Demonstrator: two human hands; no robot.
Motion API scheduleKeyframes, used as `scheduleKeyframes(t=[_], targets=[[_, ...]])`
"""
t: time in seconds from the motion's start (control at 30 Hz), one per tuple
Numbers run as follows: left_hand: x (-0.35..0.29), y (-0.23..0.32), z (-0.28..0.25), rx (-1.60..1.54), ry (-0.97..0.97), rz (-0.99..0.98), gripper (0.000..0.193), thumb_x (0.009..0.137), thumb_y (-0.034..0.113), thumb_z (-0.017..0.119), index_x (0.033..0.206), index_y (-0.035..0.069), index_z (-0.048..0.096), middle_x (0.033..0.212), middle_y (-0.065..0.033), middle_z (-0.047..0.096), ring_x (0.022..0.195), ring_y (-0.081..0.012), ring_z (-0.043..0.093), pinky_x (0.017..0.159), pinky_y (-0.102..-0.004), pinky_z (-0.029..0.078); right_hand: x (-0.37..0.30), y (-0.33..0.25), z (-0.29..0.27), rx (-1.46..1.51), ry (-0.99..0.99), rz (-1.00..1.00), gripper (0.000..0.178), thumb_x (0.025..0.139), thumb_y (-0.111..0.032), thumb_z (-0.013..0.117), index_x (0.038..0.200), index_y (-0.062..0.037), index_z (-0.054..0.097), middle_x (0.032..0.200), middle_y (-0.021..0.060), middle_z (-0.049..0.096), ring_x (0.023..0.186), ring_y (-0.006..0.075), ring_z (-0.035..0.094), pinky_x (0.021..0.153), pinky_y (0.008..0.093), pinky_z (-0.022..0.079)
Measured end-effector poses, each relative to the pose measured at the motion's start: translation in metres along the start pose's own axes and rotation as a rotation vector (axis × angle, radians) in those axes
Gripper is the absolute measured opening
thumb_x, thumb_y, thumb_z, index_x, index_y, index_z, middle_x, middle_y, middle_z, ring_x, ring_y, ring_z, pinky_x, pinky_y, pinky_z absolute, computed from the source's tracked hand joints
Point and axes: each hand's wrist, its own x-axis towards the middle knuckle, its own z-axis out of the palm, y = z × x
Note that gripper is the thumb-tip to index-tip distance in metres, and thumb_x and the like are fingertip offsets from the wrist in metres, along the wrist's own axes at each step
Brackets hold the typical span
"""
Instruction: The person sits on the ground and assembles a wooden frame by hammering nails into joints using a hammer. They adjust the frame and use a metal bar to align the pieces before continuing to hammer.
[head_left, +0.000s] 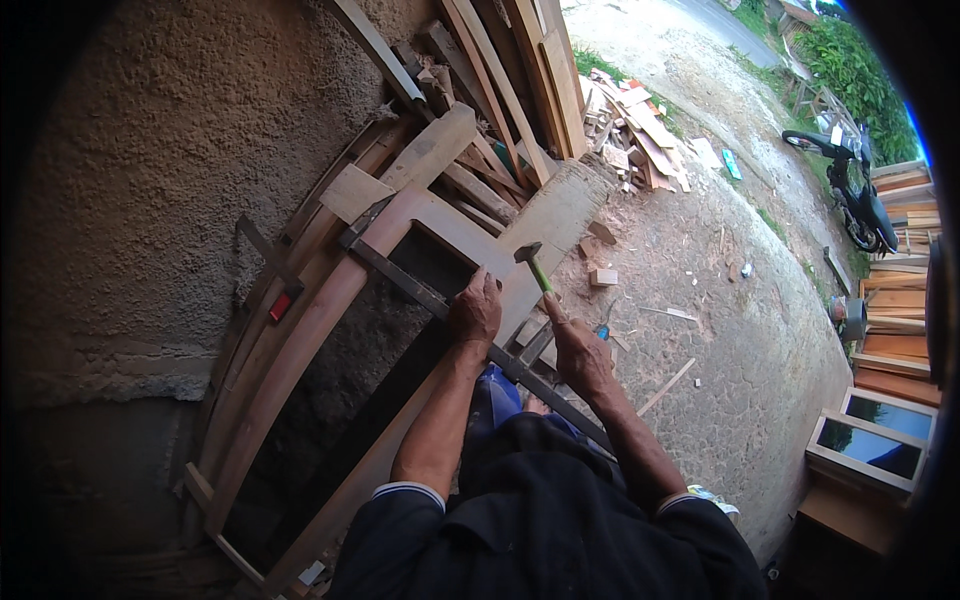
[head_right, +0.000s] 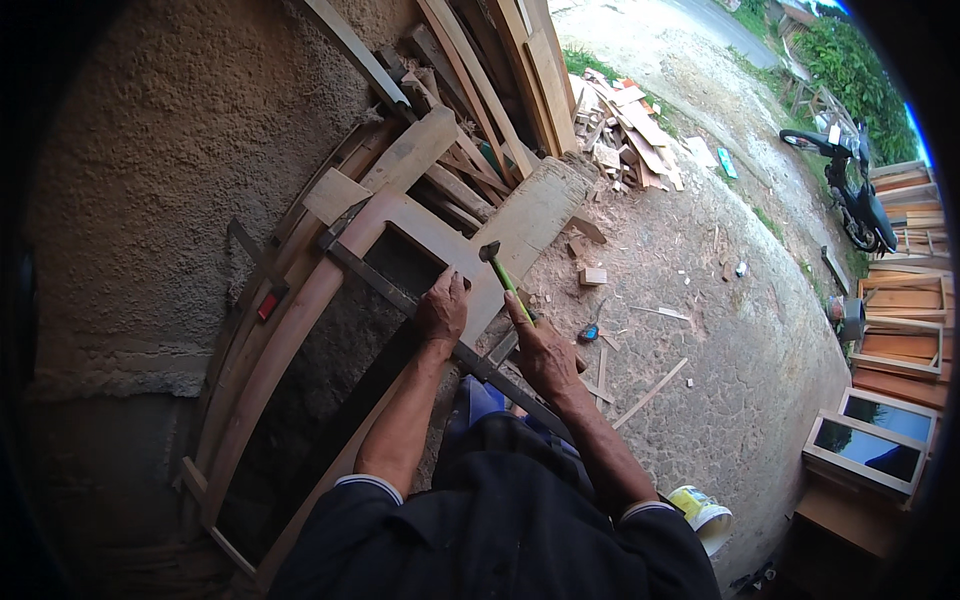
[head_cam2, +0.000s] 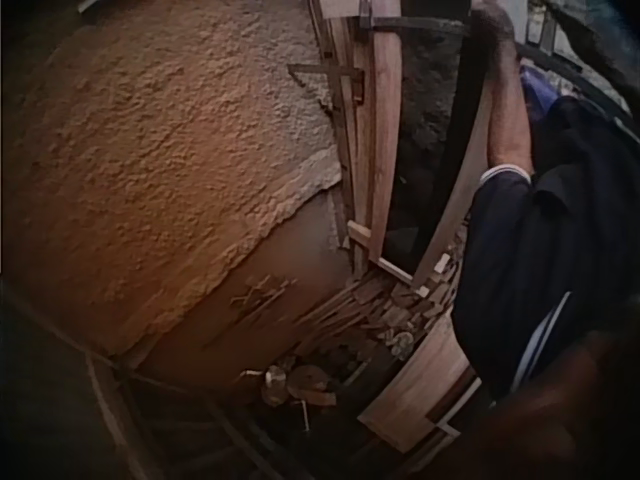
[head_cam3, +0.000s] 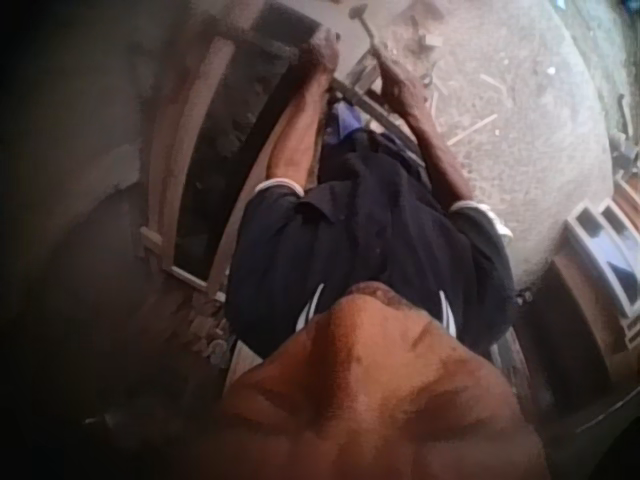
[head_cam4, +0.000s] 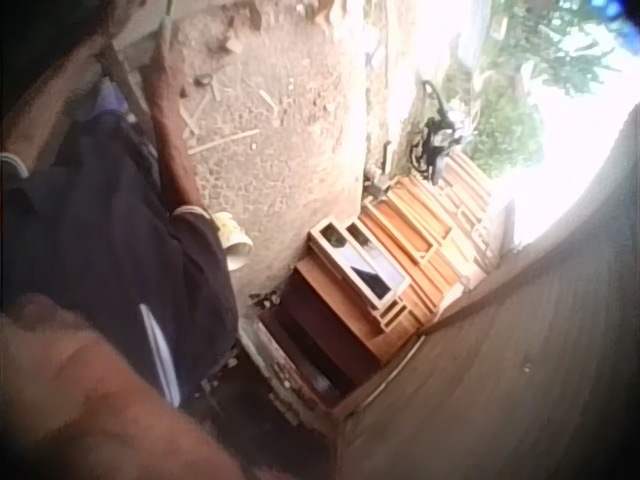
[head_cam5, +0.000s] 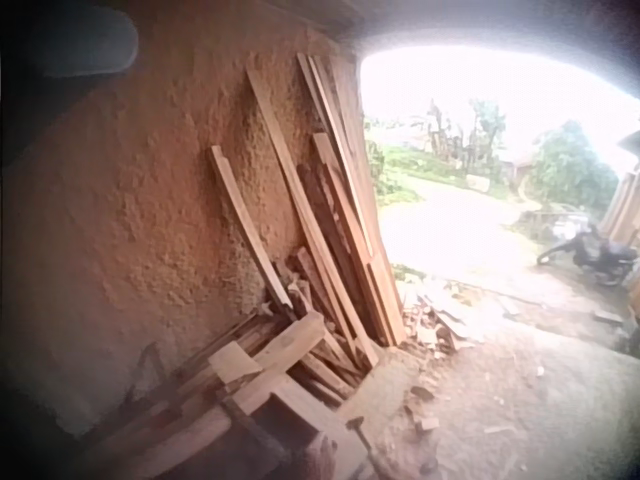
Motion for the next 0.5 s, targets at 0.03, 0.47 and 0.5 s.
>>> scheduleKeyframes(t=[0.03,0.47,0.5], targets=[[-0.001,0.005,0.005,-0.207,-0.003,-0.007,0.048,0.104,0.044,0.046,0.124,0.005,0.066,0.093,-0.0191,0.074,0.086,-0.0366,0.073,0.077,-0.0447,0.057,0.002,-0.003,0.001,0.015,0.018,-0.021,0.076,0.086,-0.006,0.063,0.154,-0.0298,0.039,0.085,0.0191,0.06,0.074,0.0384,0.064,0.064,0.0499,0.05],[-0.033,0.023,0.039,-0.633,-0.283,-0.143,0.086,0.101,0.071,0.02,0.084,-0.001,0.063,0.073,-0.0225,0.063,0.073,-0.0363,0.064,0.07,-0.0467,0.049,0.029,-0.013,0.014,0.21,0.051,-0.099,0.014,0.083,-0.007,0.065,0.096,-0.0075,0.07,0.1,0.0192,0.065,0.092,0.0398,0.066,0.078,0.0458,0.053],[-0.033,0.024,0.036,-0.632,-0.267,-0.128,0.086,0.102,0.07,0.019,0.085,-0.001,0.064,0.074,-0.0235,0.064,0.076,-0.0376,0.066,0.07,-0.0475,0.049,0.03,-0.012,0.014,0.195,0.025,-0.081,0.014,0.084,-0.007,0.065,0.097,-0.0072,0.069,0.098,0.0193,0.064,0.091,0.04,0.066,0.077,0.0462,0.053]])
